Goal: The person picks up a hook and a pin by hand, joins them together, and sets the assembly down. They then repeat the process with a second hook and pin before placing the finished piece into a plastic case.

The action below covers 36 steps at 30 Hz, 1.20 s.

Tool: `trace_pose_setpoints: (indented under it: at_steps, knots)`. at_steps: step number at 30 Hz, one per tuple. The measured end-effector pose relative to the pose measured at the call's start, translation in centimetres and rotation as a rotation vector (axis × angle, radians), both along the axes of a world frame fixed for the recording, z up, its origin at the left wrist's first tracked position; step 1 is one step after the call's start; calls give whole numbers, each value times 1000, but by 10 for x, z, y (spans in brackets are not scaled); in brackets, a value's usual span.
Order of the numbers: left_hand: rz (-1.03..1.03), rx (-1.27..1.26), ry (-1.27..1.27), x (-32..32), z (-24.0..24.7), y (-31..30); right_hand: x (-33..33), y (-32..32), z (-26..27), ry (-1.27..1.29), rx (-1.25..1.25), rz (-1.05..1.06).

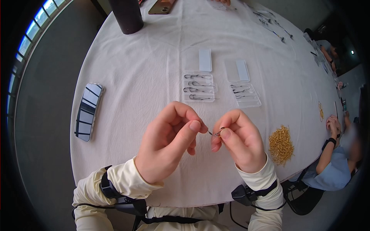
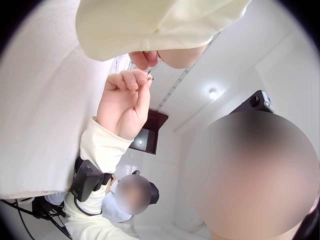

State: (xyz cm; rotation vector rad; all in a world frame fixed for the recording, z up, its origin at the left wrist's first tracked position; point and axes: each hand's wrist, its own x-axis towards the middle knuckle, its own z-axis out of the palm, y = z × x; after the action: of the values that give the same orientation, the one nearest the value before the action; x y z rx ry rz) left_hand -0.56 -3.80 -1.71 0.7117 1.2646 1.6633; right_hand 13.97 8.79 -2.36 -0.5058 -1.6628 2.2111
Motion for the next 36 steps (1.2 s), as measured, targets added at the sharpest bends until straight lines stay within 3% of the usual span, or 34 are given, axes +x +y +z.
trace_pose_setpoints:
  at_steps: [7,12,16,18,24,28,30,36]
  knots:
    - [17,7,-32,-7,-2,0,2,3,0,32,14,-21]
    - [-150,-74,136,-9,3,0,2,4,-1,40,-2,-14]
    - [-163,-145,98,-10,1,-1,2,3,0,26,-4,-18]
    - [-86,-11,159,-7,4,1,2,3,0,16,-38,-35]
    - [-86,-86,462,-13,-1,-2,1,5,-2,36,-41,-4]
    - [-92,-116,438,-15,-2,-3,2,5,-2,36,-35,-4]
    - [-62,-64,294,-15,-5,-3,2,5,-2,39,-38,-8]
    - [-128,-41,466,-9,6,-2,1,4,-1,49,-54,-22]
